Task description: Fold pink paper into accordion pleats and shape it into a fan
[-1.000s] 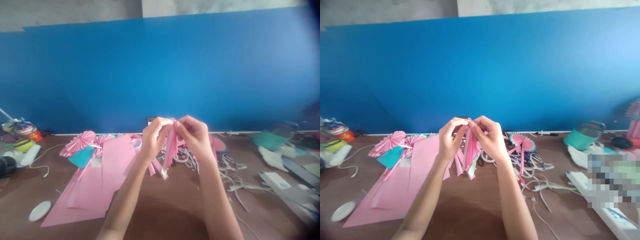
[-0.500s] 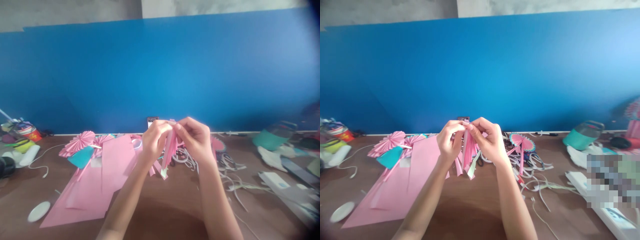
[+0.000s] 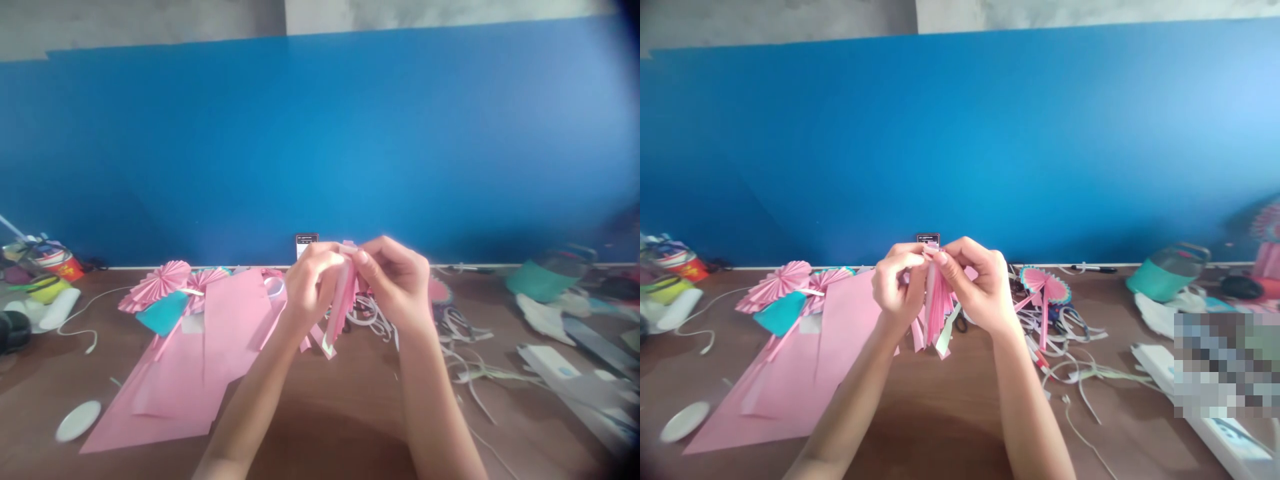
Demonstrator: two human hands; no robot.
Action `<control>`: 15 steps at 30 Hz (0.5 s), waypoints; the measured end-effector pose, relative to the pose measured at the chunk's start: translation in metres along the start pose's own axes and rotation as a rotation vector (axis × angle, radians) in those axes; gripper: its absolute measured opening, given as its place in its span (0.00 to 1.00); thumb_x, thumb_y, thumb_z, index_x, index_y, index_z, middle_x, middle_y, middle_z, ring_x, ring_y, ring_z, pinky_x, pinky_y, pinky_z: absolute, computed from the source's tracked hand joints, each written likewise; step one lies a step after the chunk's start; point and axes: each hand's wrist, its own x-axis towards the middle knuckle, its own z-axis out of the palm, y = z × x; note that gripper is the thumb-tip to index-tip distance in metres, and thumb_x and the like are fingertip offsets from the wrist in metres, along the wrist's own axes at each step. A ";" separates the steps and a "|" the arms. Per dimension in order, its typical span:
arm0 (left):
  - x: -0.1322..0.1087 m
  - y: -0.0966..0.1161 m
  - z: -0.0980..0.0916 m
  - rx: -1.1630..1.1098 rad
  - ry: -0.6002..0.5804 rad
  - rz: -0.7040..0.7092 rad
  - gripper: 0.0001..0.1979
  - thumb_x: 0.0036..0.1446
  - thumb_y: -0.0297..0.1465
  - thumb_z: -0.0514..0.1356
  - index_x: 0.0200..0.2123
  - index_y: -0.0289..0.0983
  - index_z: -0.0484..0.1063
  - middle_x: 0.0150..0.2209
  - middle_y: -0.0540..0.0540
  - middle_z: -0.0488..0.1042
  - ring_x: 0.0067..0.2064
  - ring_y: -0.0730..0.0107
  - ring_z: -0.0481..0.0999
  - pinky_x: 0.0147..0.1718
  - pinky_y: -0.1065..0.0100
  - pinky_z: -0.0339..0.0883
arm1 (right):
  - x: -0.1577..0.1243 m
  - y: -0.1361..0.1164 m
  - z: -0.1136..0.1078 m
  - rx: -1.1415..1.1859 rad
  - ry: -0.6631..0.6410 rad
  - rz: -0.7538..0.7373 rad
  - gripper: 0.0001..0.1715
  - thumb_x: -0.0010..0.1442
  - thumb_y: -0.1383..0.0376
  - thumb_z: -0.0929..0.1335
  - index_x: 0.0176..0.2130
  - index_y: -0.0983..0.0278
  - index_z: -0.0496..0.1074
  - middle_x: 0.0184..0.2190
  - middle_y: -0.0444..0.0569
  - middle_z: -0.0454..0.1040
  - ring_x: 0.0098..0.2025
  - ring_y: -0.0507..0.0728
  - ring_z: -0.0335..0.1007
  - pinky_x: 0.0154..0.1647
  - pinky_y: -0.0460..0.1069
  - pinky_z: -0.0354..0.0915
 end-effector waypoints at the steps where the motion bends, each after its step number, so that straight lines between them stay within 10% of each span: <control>1: 0.002 0.002 -0.002 -0.052 -0.039 -0.086 0.04 0.67 0.33 0.56 0.42 0.42 0.70 0.43 0.44 0.79 0.45 0.67 0.79 0.38 0.66 0.74 | 0.000 0.001 -0.001 -0.007 0.000 -0.001 0.17 0.64 0.55 0.69 0.29 0.62 0.70 0.17 0.39 0.64 0.20 0.48 0.57 0.21 0.46 0.54; 7: 0.020 0.005 -0.011 -0.328 -0.374 -0.484 0.12 0.65 0.40 0.58 0.45 0.40 0.74 0.41 0.45 0.77 0.38 0.70 0.76 0.30 0.73 0.68 | 0.006 0.008 -0.009 -0.098 -0.078 0.030 0.19 0.66 0.54 0.68 0.28 0.64 0.69 0.20 0.39 0.61 0.22 0.48 0.53 0.23 0.46 0.50; 15: 0.022 0.005 -0.009 -0.373 -0.272 -0.681 0.12 0.61 0.41 0.62 0.35 0.38 0.67 0.31 0.50 0.69 0.30 0.75 0.69 0.26 0.75 0.64 | 0.010 0.011 0.005 -0.095 -0.143 0.093 0.20 0.70 0.53 0.62 0.33 0.63 0.69 0.26 0.42 0.67 0.29 0.50 0.60 0.29 0.46 0.56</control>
